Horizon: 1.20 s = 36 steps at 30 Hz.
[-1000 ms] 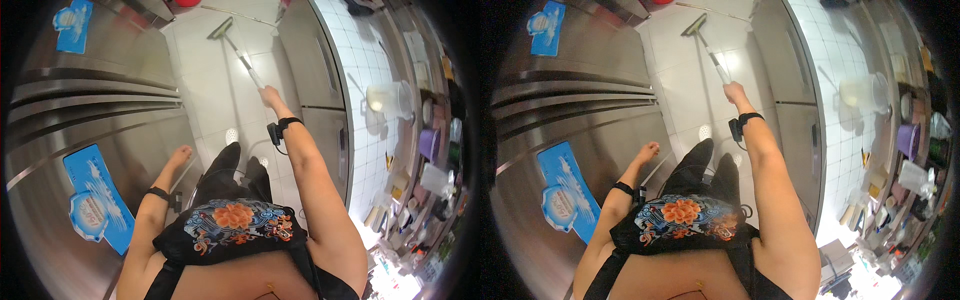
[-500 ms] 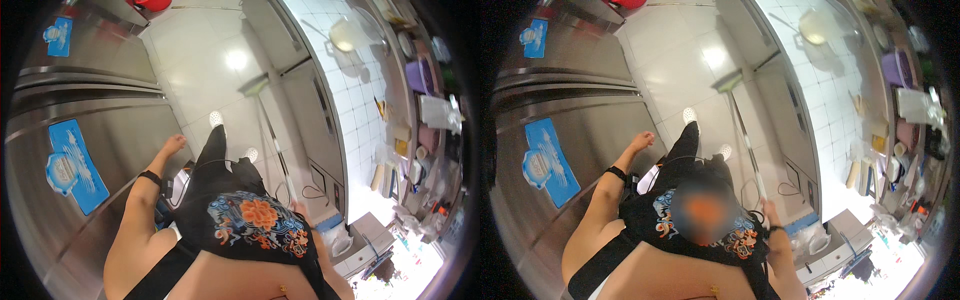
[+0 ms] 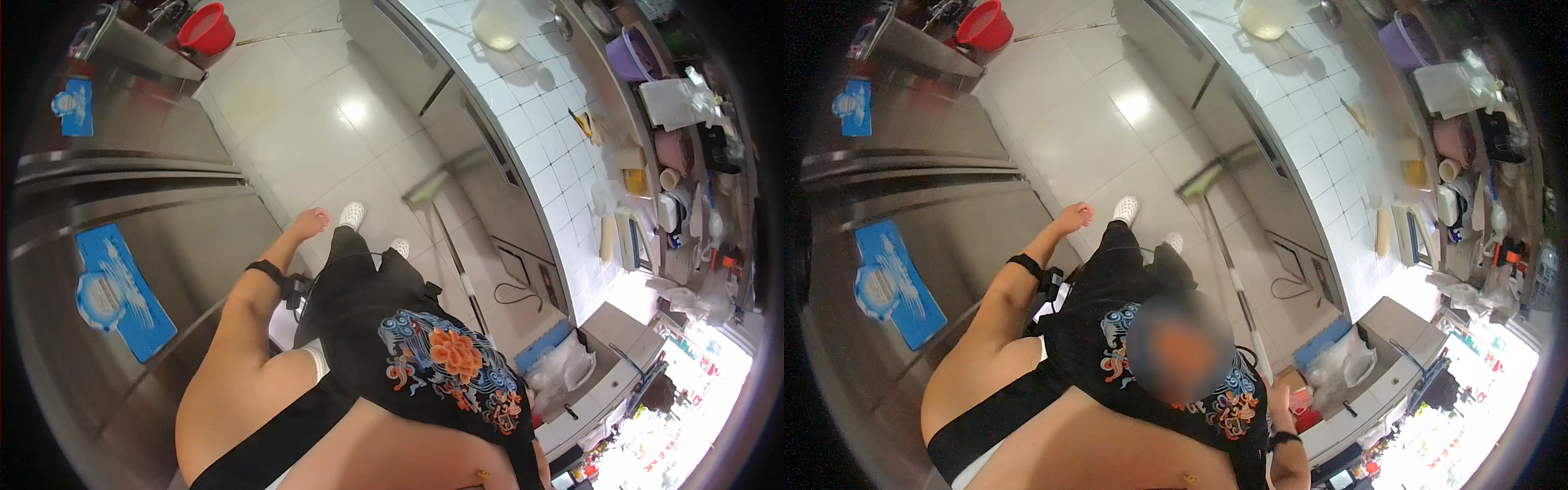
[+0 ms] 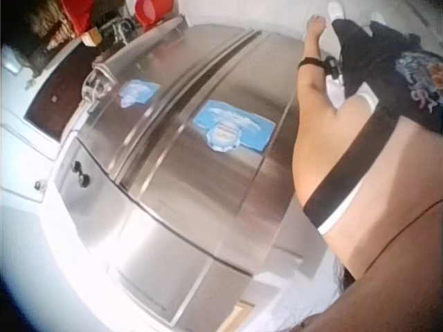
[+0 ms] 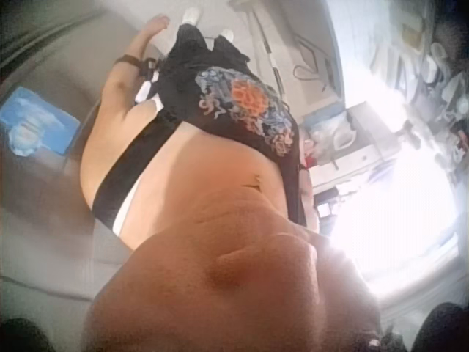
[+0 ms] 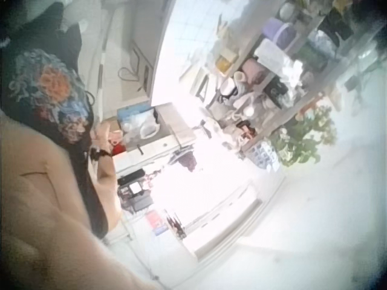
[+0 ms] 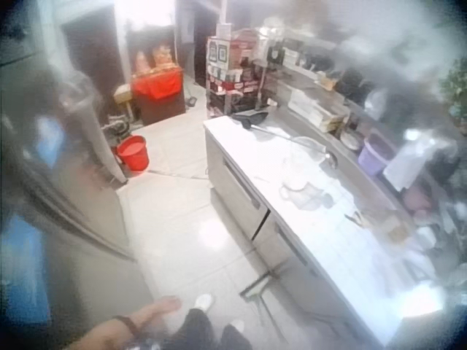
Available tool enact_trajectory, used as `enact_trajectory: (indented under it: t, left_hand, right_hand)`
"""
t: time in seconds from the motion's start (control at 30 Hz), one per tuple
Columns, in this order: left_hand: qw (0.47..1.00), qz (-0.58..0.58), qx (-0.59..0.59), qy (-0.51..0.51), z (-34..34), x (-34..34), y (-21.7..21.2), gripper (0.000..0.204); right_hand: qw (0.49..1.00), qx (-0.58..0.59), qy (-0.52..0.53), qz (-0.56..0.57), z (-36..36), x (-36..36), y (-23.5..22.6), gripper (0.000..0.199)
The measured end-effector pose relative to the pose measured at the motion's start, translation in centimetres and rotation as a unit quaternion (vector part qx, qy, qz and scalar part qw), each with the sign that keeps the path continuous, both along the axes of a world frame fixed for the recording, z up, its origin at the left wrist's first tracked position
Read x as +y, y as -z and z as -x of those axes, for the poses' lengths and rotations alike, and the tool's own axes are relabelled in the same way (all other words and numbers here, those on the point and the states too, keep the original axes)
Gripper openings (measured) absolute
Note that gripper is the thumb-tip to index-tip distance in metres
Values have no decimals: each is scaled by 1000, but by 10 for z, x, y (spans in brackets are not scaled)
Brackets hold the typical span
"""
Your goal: The person mops the tiled floor of a cluttered kitchen and storage area using a long-handled mop. They move around various items including a red bucket, a large metal pot, and stacked boxes while cleaning the floor surface.
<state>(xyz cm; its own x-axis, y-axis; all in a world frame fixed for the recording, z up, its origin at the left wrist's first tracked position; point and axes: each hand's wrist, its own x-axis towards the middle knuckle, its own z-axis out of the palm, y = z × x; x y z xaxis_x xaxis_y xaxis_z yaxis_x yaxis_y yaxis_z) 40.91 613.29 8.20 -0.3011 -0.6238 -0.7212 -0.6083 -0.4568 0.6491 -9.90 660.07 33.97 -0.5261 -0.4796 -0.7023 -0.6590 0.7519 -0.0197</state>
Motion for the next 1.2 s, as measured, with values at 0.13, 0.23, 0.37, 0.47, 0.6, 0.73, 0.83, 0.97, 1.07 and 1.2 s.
enact_trajectory:
  t: [0.13, 0.23, 0.37, 0.47, 0.6, 0.73, 0.83, 0.97, 1.07, 1.2]
  left_hand:
    - [998, -6, 14, -56, -31, -20, 19, 24]
    - [996, -19, -14, -91, -50, -43, 5, 25]
    - [979, -40, -49, -195, -118, -43, 29, 23]
    - [974, -57, -107, -190, -122, -52, -25, 21]
    - [971, -70, -63, -219, -142, -26, -29, 24]
    - [969, -74, -115, -206, -103, 5, -41, 22]
    - [968, -94, -119, -199, -69, 35, -48, 24]
    - [987, -59, -66, -132, -26, 69, -17, 26]
    - [990, -35, -68, -118, 38, 94, -26, 24]
    - [994, -81, -58, -46, 75, 160, -9, 24]
  right_hand:
    - [997, -63, -28, 39, -31, -149, 36, 57]
    - [992, -72, -72, 74, -61, -260, 100, 56]
    - [963, -160, -112, 185, -108, -452, 199, 56]
    - [965, -177, -117, 157, -158, -587, 182, 48]
    - [955, -109, -249, 122, -187, -659, 198, 46]
    - [970, -194, -142, 37, -154, -589, 223, 47]
    - [980, -139, -116, 82, -114, -448, 225, 51]
    - [992, -102, -27, 73, -23, -201, 236, 62]
    - [987, -140, 65, -45, 29, -18, 191, 59]
    - [990, -129, 38, -48, 58, 206, 113, 56]
